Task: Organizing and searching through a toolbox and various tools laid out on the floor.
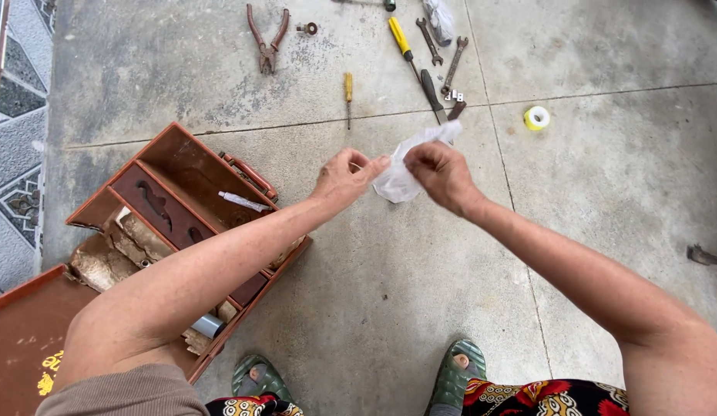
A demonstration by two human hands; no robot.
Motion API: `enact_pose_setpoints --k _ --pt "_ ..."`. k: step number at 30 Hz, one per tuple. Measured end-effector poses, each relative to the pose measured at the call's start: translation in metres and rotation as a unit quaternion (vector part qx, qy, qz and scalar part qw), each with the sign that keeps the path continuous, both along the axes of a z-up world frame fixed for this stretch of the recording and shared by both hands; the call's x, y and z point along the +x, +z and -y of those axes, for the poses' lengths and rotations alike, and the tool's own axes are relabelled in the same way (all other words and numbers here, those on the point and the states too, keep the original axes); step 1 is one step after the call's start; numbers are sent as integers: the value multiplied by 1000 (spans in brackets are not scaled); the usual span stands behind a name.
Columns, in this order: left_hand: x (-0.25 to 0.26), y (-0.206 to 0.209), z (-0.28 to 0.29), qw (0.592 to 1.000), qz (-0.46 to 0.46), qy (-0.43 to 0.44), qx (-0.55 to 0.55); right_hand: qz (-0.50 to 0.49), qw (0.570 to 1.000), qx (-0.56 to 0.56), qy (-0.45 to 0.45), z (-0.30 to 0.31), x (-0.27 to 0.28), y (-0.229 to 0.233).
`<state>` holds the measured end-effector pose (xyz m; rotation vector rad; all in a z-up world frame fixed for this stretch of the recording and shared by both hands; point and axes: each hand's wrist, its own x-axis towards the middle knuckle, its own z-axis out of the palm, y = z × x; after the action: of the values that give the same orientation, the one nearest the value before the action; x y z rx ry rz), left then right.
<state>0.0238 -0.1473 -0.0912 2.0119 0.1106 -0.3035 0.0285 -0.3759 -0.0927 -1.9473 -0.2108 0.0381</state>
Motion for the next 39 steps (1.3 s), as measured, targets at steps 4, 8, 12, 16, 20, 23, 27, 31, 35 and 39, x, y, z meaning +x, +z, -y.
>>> enact_pose_setpoints --k 4,8,12,16,20,23,27,31,35,39 --pt "-10 10 3 981 -151 -29 -119 120 985 -71 100 -25 -23 -3" --pt "-14 -3 -4 970 -202 -41 -129 227 946 -144 180 -28 -42 -11" --pt "-13 -30 -12 978 -150 -19 -140 249 910 -231 237 -26 -50 -8" --pt "-17 -45 -20 977 -129 23 -171 43 907 -286 305 -27 -56 10" --pt "-16 -35 -32 970 -109 39 -215 -176 834 -421 309 -30 -50 21" --pt "-13 -41 -37 971 -103 55 -209 -242 838 -400 283 -19 -35 19" --pt "-24 -40 -48 983 -46 -4 -179 -270 888 -331 173 -8 -15 28" --pt "-32 -20 -47 983 -40 -116 -134 -143 890 -404 157 -8 -6 17" --pt "-36 -21 -37 989 -24 -133 -53 -53 870 -433 232 -17 -19 0" --pt "-39 -28 -44 988 -27 -149 -33 -46 858 -441 258 -32 -30 11"
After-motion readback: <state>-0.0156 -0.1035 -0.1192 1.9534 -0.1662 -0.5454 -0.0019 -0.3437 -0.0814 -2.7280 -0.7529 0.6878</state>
